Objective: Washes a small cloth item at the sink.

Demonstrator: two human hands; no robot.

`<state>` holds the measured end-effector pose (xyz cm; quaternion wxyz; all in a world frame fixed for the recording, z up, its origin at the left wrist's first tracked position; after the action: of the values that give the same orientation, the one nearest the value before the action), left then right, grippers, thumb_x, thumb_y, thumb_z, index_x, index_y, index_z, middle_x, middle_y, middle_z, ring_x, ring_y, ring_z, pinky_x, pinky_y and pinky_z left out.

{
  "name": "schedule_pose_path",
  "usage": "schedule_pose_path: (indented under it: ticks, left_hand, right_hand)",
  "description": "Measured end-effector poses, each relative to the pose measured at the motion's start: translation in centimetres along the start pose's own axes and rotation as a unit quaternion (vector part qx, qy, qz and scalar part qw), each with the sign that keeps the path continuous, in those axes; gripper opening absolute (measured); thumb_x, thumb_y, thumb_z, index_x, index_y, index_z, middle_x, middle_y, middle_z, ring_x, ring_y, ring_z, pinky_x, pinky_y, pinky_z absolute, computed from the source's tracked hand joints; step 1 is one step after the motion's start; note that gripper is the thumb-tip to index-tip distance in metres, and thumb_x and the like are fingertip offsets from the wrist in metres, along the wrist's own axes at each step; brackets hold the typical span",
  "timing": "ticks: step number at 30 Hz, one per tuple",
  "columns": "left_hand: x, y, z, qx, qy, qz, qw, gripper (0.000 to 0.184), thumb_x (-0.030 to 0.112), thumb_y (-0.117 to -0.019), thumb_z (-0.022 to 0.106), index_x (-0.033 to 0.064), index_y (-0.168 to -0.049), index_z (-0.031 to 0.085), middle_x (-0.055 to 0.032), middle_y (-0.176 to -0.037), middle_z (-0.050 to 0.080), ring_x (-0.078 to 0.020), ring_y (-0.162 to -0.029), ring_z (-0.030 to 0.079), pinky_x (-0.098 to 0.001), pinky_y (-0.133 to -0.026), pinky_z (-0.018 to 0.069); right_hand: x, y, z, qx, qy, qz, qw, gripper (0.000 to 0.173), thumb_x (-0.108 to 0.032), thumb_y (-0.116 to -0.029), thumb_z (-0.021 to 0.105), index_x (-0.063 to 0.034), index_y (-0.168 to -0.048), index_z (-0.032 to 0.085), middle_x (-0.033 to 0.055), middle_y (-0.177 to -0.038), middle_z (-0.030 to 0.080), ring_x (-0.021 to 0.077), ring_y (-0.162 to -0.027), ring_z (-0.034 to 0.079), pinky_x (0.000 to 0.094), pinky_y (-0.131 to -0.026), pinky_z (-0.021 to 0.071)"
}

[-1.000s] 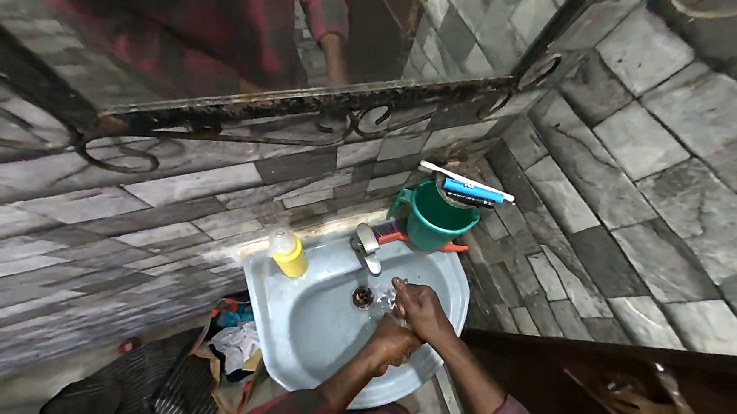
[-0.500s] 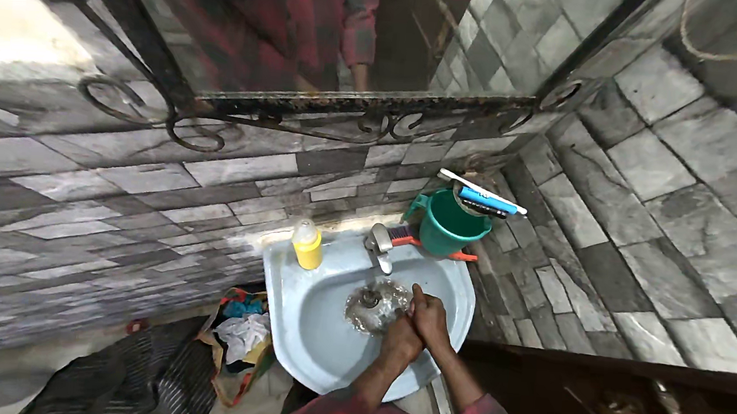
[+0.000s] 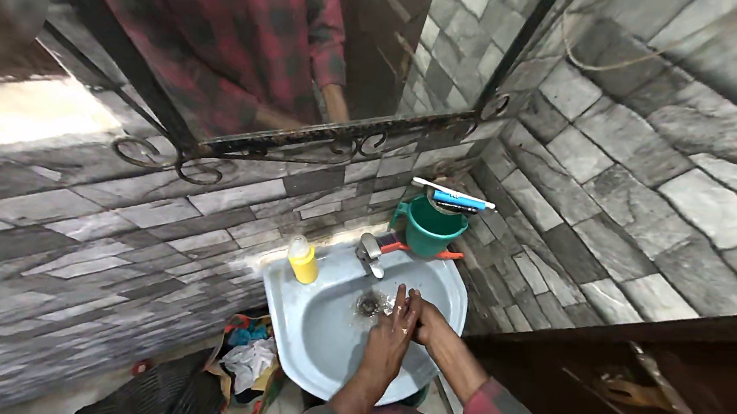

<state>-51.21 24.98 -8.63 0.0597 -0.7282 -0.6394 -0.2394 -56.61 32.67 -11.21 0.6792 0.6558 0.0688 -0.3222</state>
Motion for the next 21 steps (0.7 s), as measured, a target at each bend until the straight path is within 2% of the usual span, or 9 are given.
schedule_pose_path:
  ticks: [3,5,7,10,12,13,15,18,21]
  left_hand:
    - [-1.0,0.1,-0.8,-0.023,0.001,-0.034,0.999,0.061,0.004,-0.1018,0.049,0.0139,-0.160,0.033,-0.0231,-0.136,0.060,-0.0405,-0.108,0.068,-0.0505,-0.087,0.0574]
    - [-1.9,0.0,-2.1,-0.101,0.082,-0.094,0.987,0.067,0.011,-0.0987,0.055,0.0121,-0.161,0.029,-0.0257,-0.137,0.058,-0.0424,-0.116,0.064,-0.0555,-0.096,0.0528]
    - [-3.0,0.2,-3.2,-0.127,0.202,-0.139,0.961,0.066,0.023,-0.0900,0.068,0.0079,-0.150,0.045,-0.0228,-0.133,0.062,-0.0388,-0.120,0.063,-0.0577,-0.101,0.0500]
    - [-3.5,1.3,-4.2,-0.122,0.426,-0.170,0.880,0.053,0.030,-0.0803,0.082,0.0032,-0.123,0.064,-0.0125,-0.108,0.069,-0.0212,-0.095,0.067,-0.0418,-0.086,0.0553]
    - [-2.4,2.1,-4.9,-0.147,0.604,-0.162,0.767,0.021,0.020,-0.0898,0.074,0.0054,-0.103,0.066,-0.0012,-0.081,0.068,-0.0053,-0.055,0.053,-0.0223,-0.049,0.0453]
    - [-1.5,2.6,-5.3,-0.183,0.686,-0.149,0.688,0.012,0.017,-0.0966,0.064,0.0062,-0.100,0.065,0.0005,-0.075,0.065,-0.0019,-0.046,0.046,-0.0177,-0.042,0.0388]
    - [0.4,3.4,-5.8,-0.252,0.796,-0.107,0.540,0.020,0.023,-0.1025,0.047,0.0091,-0.101,0.061,0.0017,-0.071,0.061,0.0015,-0.040,0.040,-0.0125,-0.036,0.0346]
    - [2.4,4.2,-6.5,-0.287,0.892,-0.067,0.343,0.036,0.041,-0.1030,0.045,0.0092,-0.099,0.062,-0.0006,-0.067,0.060,-0.0013,-0.039,0.048,-0.0134,-0.035,0.0414]
    - [3.6,4.6,-8.3,-0.296,0.919,0.003,0.259,0.042,0.052,-0.0972,0.055,0.0114,-0.094,0.067,0.0001,-0.065,0.060,-0.0040,-0.040,0.052,-0.0155,-0.037,0.0442]
  right_hand:
    - [-0.1,1.1,0.8,-0.034,-0.001,0.025,0.999,0.046,-0.046,-0.1106,0.033,-0.0067,-0.100,0.053,0.0076,-0.074,0.053,0.0183,-0.062,0.054,0.0358,-0.058,0.0503]
    - [-1.0,2.3,1.1,-0.068,0.056,0.031,0.996,0.063,-0.057,-0.1085,0.026,-0.0023,-0.116,0.057,0.0126,-0.090,0.060,0.0221,-0.077,0.060,0.0400,-0.071,0.0533]
    - [-2.2,2.8,0.1,-0.076,0.155,-0.008,0.985,0.070,-0.059,-0.1079,0.025,-0.0002,-0.126,0.058,0.0142,-0.107,0.064,0.0234,-0.096,0.061,0.0429,-0.085,0.0513]
    - [-3.6,1.8,-2.7,-0.124,0.233,-0.074,0.962,0.067,-0.057,-0.1086,0.028,-0.0051,-0.140,0.056,0.0125,-0.134,0.062,0.0254,-0.124,0.057,0.0504,-0.103,0.0439]
    - [-3.9,1.7,-2.6,-0.263,0.185,-0.074,0.944,0.071,-0.056,-0.1087,0.014,-0.0069,-0.135,0.058,0.0102,-0.123,0.068,0.0212,-0.109,0.066,0.0410,-0.090,0.0547]
    - [-3.8,2.1,-1.9,-0.354,0.141,-0.067,0.922,0.077,-0.058,-0.1071,0.010,-0.0055,-0.138,0.056,0.0136,-0.128,0.067,0.0248,-0.113,0.067,0.0419,-0.094,0.0552]
    - [-4.0,3.7,-0.1,-0.481,0.083,-0.079,0.869,0.084,-0.068,-0.1019,0.013,-0.0075,-0.144,0.053,0.0172,-0.141,0.060,0.0312,-0.125,0.062,0.0469,-0.101,0.0531]
    - [-5.4,6.7,2.4,-0.631,0.009,-0.132,0.765,0.085,-0.080,-0.0908,0.040,-0.0166,-0.143,0.060,0.0159,-0.152,0.052,0.0374,-0.134,0.055,0.0539,-0.106,0.0501]
    - [-6.7,9.3,2.4,-0.689,0.025,-0.234,0.686,0.069,-0.075,-0.0891,0.051,-0.0231,-0.127,0.074,0.0110,-0.145,0.061,0.0355,-0.135,0.056,0.0535,-0.109,0.0483]
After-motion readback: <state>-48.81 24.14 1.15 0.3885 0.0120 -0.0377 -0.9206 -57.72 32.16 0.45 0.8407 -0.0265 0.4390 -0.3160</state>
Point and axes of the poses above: each hand's wrist, its own y-axis away from the middle knuckle, its own z-axis out of the palm, x = y × z, the point moved 4 cm from there along -y, towards the middle knuckle
